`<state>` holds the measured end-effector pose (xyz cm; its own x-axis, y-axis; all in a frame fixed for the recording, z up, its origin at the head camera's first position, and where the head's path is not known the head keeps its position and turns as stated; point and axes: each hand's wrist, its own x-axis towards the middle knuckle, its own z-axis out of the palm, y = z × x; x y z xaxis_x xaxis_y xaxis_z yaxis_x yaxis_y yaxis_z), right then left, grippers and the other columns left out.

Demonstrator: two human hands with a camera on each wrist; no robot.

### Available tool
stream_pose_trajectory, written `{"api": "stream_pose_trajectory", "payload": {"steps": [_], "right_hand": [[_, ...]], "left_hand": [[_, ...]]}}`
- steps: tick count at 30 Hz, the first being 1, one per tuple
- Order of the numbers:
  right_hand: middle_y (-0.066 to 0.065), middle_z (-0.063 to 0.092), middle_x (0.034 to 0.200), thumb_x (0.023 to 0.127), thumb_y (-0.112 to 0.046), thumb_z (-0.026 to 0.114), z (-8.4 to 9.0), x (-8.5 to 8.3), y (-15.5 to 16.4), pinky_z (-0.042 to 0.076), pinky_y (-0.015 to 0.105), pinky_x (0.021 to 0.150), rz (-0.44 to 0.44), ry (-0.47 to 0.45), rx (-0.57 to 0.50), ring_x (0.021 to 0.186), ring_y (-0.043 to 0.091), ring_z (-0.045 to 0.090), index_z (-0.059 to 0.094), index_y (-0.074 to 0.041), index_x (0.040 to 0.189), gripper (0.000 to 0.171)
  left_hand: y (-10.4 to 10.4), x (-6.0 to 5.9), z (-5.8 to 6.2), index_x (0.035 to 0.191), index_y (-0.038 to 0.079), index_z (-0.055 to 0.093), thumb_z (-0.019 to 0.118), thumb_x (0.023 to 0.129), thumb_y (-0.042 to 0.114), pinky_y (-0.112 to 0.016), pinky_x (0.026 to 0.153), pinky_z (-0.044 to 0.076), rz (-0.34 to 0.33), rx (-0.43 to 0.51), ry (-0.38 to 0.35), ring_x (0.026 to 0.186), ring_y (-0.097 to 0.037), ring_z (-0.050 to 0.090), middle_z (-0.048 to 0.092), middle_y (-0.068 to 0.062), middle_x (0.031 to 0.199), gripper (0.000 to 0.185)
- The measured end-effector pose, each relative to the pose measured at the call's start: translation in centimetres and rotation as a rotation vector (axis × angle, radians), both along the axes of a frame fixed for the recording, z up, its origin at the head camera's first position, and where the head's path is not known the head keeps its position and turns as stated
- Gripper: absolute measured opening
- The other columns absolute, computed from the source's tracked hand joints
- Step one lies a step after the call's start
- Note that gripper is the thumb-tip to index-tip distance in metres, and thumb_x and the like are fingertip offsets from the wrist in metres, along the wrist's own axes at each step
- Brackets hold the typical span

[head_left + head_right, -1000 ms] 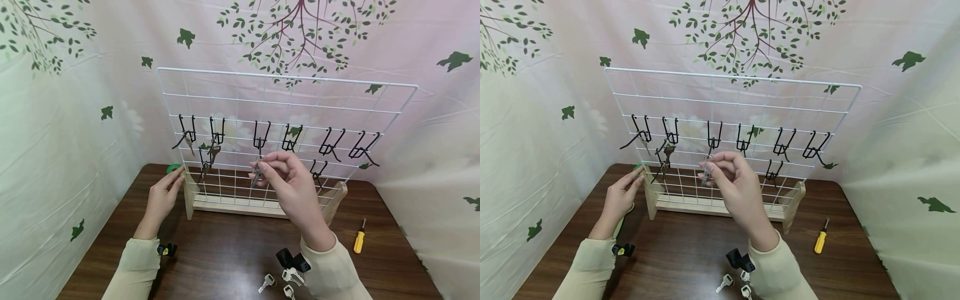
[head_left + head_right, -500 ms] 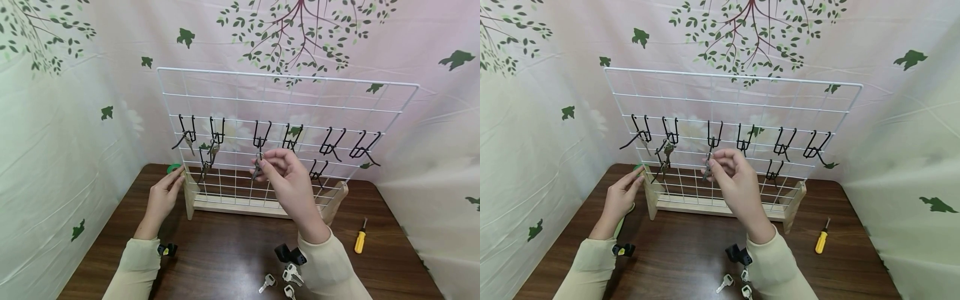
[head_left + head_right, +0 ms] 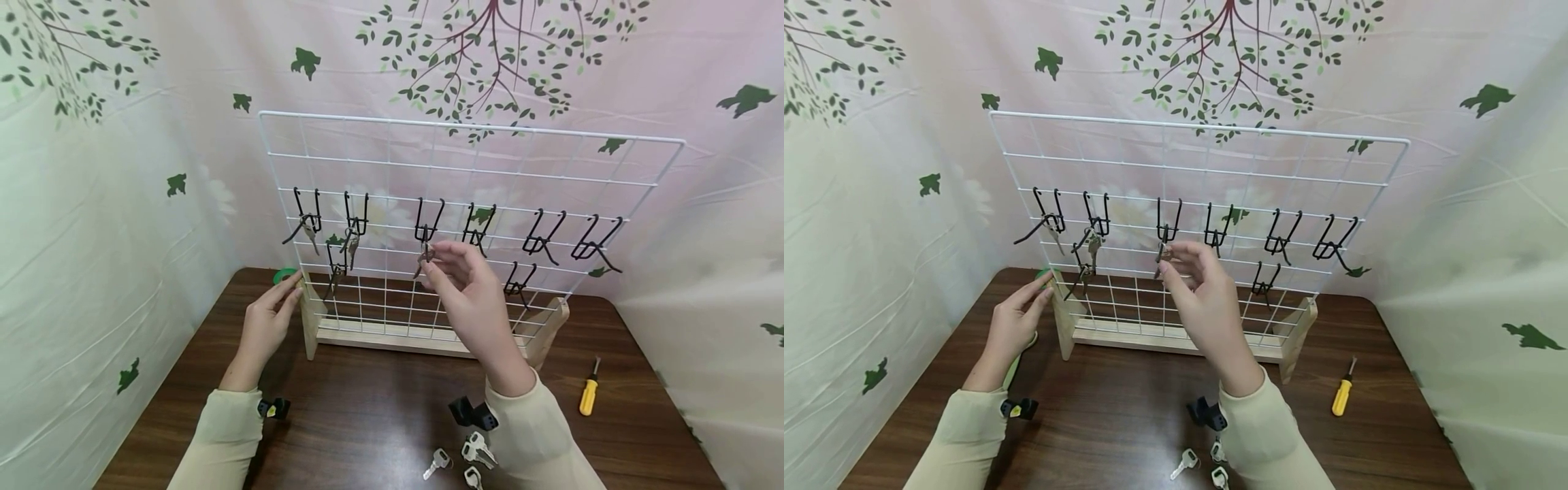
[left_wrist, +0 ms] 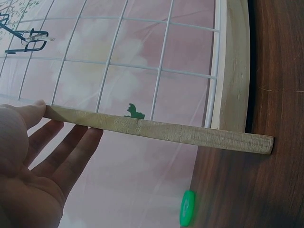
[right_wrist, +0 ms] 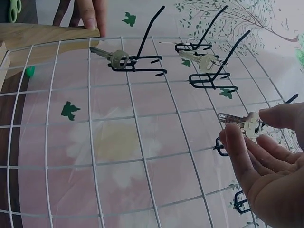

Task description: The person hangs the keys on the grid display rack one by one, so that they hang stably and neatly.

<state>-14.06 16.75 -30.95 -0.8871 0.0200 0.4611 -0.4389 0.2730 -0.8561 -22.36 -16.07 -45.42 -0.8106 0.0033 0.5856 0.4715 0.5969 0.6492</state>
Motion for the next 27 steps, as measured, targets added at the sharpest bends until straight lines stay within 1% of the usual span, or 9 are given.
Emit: {"api": "stream_pose_trajectory", "payload": {"steps": [3, 6, 8, 13, 15, 18, 21, 24, 27], "right_hand": [[0.015, 0.072, 0.137, 0.104, -0.008, 0.070, -0.5, 0.5, 0.3, 0.064, 0.022, 0.094, -0.018, 0.033, 0.038, 0.118, 0.024, 0.074, 0.059, 0.001, 0.139, 0.037], [0.014, 0.071, 0.141, 0.105, -0.010, 0.070, -1.1, 1.3, 0.5, 0.061, 0.016, 0.093, -0.047, 0.069, 0.073, 0.120, 0.027, 0.074, 0.061, -0.002, 0.139, 0.036], [0.011, 0.073, 0.140, 0.104, -0.011, 0.071, -1.6, 1.9, 0.7, 0.061, 0.014, 0.091, -0.073, 0.077, 0.089, 0.118, 0.020, 0.075, 0.061, -0.004, 0.138, 0.036], [0.009, 0.075, 0.134, 0.104, -0.009, 0.071, -2.7, 3.4, 1.4, 0.062, 0.015, 0.091, -0.102, 0.091, 0.083, 0.112, 0.001, 0.073, 0.062, -0.002, 0.136, 0.034], [0.010, 0.075, 0.133, 0.103, -0.007, 0.071, -3.1, 3.8, 1.8, 0.063, 0.017, 0.090, -0.106, 0.092, 0.069, 0.109, -0.001, 0.073, 0.062, 0.000, 0.135, 0.034], [0.010, 0.075, 0.130, 0.103, -0.004, 0.070, -3.7, 4.4, 2.4, 0.064, 0.019, 0.088, -0.118, 0.069, 0.052, 0.106, 0.001, 0.075, 0.061, 0.002, 0.135, 0.034], [0.006, 0.075, 0.127, 0.103, -0.002, 0.069, -4.4, 4.8, 2.9, 0.066, 0.022, 0.085, -0.122, 0.028, 0.024, 0.103, 0.005, 0.077, 0.060, 0.002, 0.135, 0.034], [-0.004, 0.074, 0.122, 0.104, -0.002, 0.068, -5.4, 5.0, 3.4, 0.067, 0.025, 0.082, -0.113, -0.017, -0.001, 0.100, 0.008, 0.078, 0.060, 0.002, 0.134, 0.032], [-0.011, 0.073, 0.118, 0.104, -0.001, 0.066, -6.6, 5.2, 4.1, 0.067, 0.025, 0.079, -0.085, -0.050, -0.016, 0.097, 0.007, 0.078, 0.060, 0.004, 0.134, 0.030]], "left_hand": [[0.0, 0.0, 0.0, 0.147, 0.012, 0.067, 0.065, 0.108, 0.014, -0.055, 0.102, 0.058, 0.000, 0.000, -0.001, 0.131, -0.039, 0.069, 0.071, -0.017, 0.143, 0.039], [0.1, 0.0, 0.1, 0.147, 0.013, 0.067, 0.065, 0.108, 0.015, -0.055, 0.102, 0.058, -0.001, -0.001, -0.006, 0.131, -0.038, 0.069, 0.071, -0.017, 0.143, 0.039], [0.1, 0.0, 0.1, 0.147, 0.013, 0.067, 0.065, 0.108, 0.015, -0.055, 0.102, 0.058, -0.001, 0.000, -0.009, 0.131, -0.038, 0.070, 0.071, -0.017, 0.143, 0.039], [0.1, 0.0, 0.0, 0.147, 0.013, 0.067, 0.064, 0.108, 0.015, -0.057, 0.103, 0.056, -0.003, 0.004, -0.008, 0.131, -0.039, 0.069, 0.071, -0.017, 0.143, 0.039], [0.1, 0.0, 0.1, 0.147, 0.013, 0.066, 0.064, 0.109, 0.015, -0.059, 0.104, 0.055, -0.003, 0.005, -0.007, 0.132, -0.040, 0.069, 0.070, -0.017, 0.143, 0.039], [0.1, 0.1, 0.1, 0.147, 0.013, 0.066, 0.064, 0.108, 0.015, -0.058, 0.105, 0.056, -0.002, 0.008, -0.011, 0.132, -0.039, 0.069, 0.070, -0.017, 0.144, 0.039], [0.2, 0.1, 0.2, 0.148, 0.014, 0.066, 0.065, 0.108, 0.015, -0.058, 0.104, 0.056, -0.001, 0.010, -0.010, 0.132, -0.039, 0.069, 0.071, -0.017, 0.143, 0.039], [0.2, 0.1, 0.1, 0.148, 0.014, 0.066, 0.065, 0.108, 0.016, -0.058, 0.105, 0.056, 0.001, 0.014, -0.013, 0.132, -0.039, 0.069, 0.071, -0.017, 0.143, 0.039], [0.2, 0.1, 0.1, 0.148, 0.015, 0.066, 0.065, 0.108, 0.016, -0.059, 0.105, 0.055, 0.002, 0.017, -0.015, 0.133, -0.039, 0.068, 0.070, -0.017, 0.144, 0.039]]}}
